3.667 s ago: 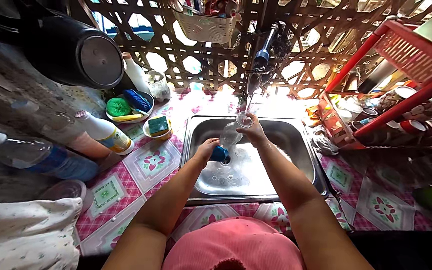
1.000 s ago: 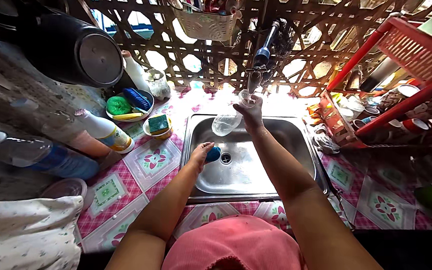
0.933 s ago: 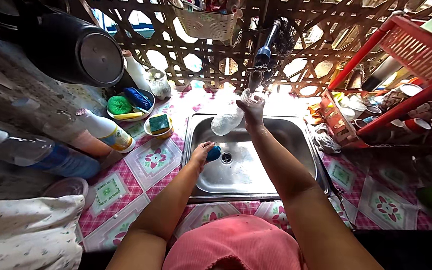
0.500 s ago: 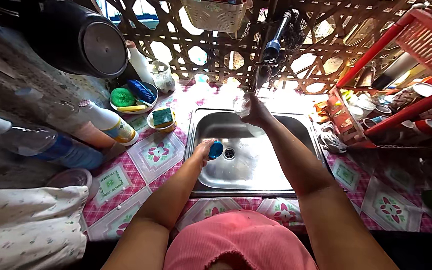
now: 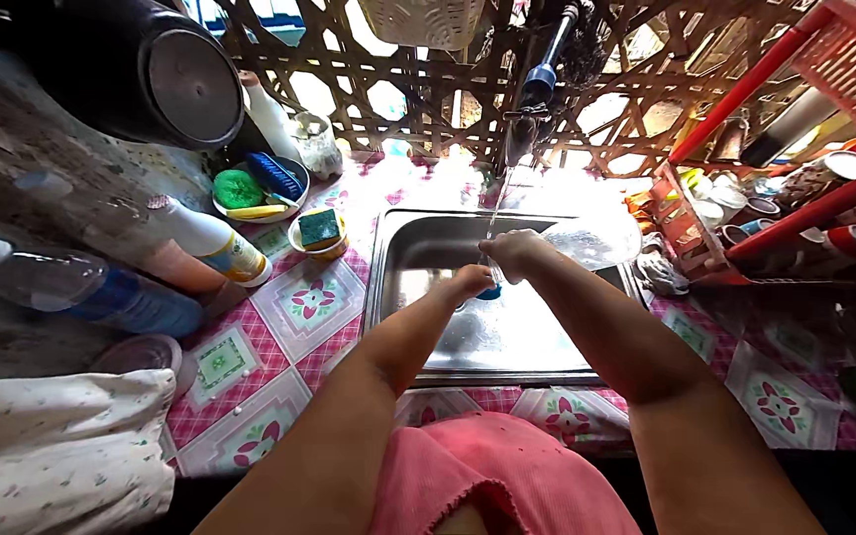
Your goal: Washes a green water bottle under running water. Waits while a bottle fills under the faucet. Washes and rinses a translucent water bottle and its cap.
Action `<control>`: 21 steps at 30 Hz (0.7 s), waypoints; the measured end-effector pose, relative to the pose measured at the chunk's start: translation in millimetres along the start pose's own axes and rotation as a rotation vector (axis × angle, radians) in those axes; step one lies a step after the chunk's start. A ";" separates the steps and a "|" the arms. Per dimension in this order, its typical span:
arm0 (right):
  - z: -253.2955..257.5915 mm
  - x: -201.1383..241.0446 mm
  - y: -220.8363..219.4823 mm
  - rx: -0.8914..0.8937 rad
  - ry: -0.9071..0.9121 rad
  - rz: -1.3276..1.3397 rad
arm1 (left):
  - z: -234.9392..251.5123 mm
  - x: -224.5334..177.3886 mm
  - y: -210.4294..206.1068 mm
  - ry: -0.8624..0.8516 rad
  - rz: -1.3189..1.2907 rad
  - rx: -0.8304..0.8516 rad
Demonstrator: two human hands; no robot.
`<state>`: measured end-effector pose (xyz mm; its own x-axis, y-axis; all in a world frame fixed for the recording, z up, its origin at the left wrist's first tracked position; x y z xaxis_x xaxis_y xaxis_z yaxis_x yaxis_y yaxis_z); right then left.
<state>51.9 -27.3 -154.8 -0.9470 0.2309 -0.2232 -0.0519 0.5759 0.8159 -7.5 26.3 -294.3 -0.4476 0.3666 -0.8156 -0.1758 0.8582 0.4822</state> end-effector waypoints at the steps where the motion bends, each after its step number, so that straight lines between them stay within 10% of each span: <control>1: -4.1 3.5 2.1 -0.009 0.006 -0.021 | 3.5 -7.2 -1.4 -0.045 0.126 0.013; 6: -12.7 5.7 9.1 -0.029 -0.003 -0.114 | -4.4 -39.5 4.6 -0.059 0.515 0.094; 10: -2.8 -13.0 11.5 -0.064 -0.055 -0.064 | -13.1 -15.8 10.3 -0.134 0.214 0.055; 21: 54.3 -60.7 -19.7 -0.451 0.010 1.417 | -28.1 5.0 84.9 -0.053 0.119 -0.363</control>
<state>127.6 -10.1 -186.3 -0.2941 0.3718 0.8805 0.8027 -0.4040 0.4387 -49.4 90.9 -248.4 -0.4394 0.4820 -0.7581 -0.4284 0.6293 0.6484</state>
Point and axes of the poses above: each hand's wrist, its own z-axis towards the middle knuckle, its own y-axis out of the back of the hand, x = y × z, the point moved 3 cm from there along z, towards the middle knuckle, and after that the axes turned 6 degrees about -y, right-handed, at the moved point
